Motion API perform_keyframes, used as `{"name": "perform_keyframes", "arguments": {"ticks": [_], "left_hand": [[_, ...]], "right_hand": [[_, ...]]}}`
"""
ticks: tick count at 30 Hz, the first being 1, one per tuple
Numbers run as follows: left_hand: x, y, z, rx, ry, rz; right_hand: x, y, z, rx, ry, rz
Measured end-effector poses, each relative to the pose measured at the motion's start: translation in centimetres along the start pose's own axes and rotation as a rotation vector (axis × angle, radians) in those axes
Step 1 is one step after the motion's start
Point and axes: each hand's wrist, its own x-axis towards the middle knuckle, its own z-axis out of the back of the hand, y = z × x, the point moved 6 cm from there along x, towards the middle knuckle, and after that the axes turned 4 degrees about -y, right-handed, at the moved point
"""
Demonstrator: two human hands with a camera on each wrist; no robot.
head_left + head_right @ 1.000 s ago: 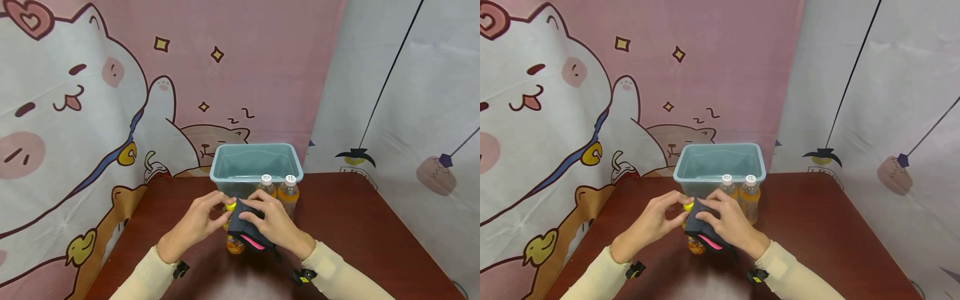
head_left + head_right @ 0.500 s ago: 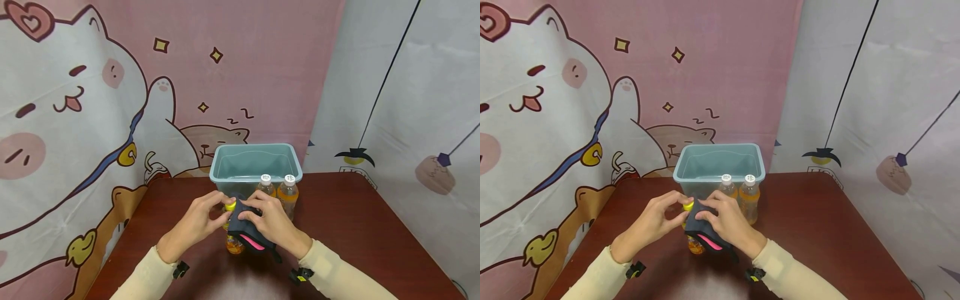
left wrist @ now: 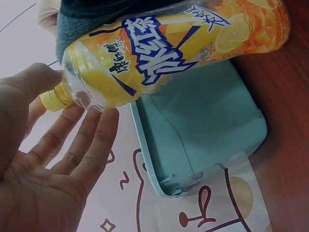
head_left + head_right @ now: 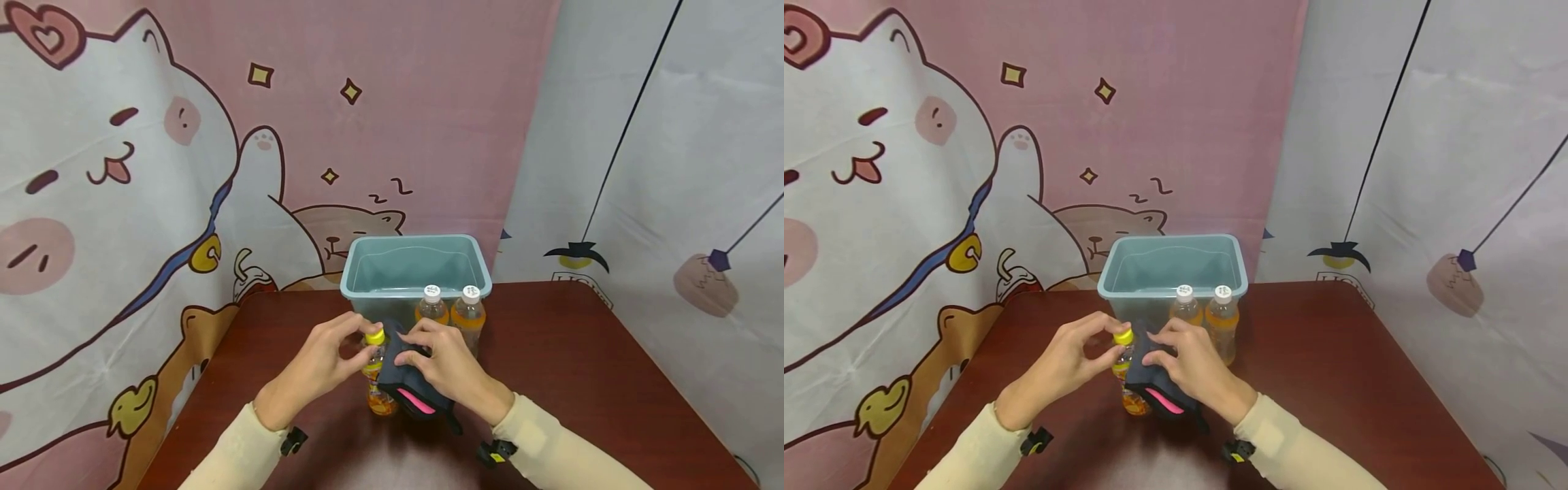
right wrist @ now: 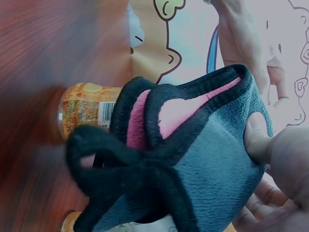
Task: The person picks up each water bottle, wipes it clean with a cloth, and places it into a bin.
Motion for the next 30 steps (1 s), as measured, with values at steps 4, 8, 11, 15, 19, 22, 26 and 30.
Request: {"name": "perform_keyframes", "arguments": {"ticks": [4,8,11,15,19,22,26,30], "left_hand": [[0.0,-0.1,0.1,-0.005,-0.002,-0.006],[0.0,-0.1,0.1,-0.013,-0.007,-0.002],[0.0,-0.1,0.0,-0.013,-0.005,0.003],[0.0,-0.1,-0.2,-0.013,-0.005,-0.002],[-0.1,0.0,-0.1,-0.011,-0.012,-0.006],[-0.1,0.0,-0.1,-0.012,-0.015,-0.003],[0.0,0.0,0.0,-0.019,-0.014,0.002],[-0.1,0.1,-0.1,-0.022,-0.006,0.009]], "right_hand": [[-0.3,-0.6,-0.4,-0.014,0.047,0.007],[-0.8,-1.6,-1.3,-0.059,0.131,-0.001],[-1.3,-2.6,-2.2,-0.098,0.193,-0.014],[-1.9,-3.7,-3.3,-0.125,0.248,-0.021],[-2.1,-4.2,-4.0,-0.136,0.272,-0.016],[-2.3,-4.6,-4.5,-0.145,0.292,-0.019],[-3.1,-5.4,-5.5,-0.151,0.355,-0.034],[-3.8,-6.0,-6.2,-0.143,0.408,-0.038]]}}
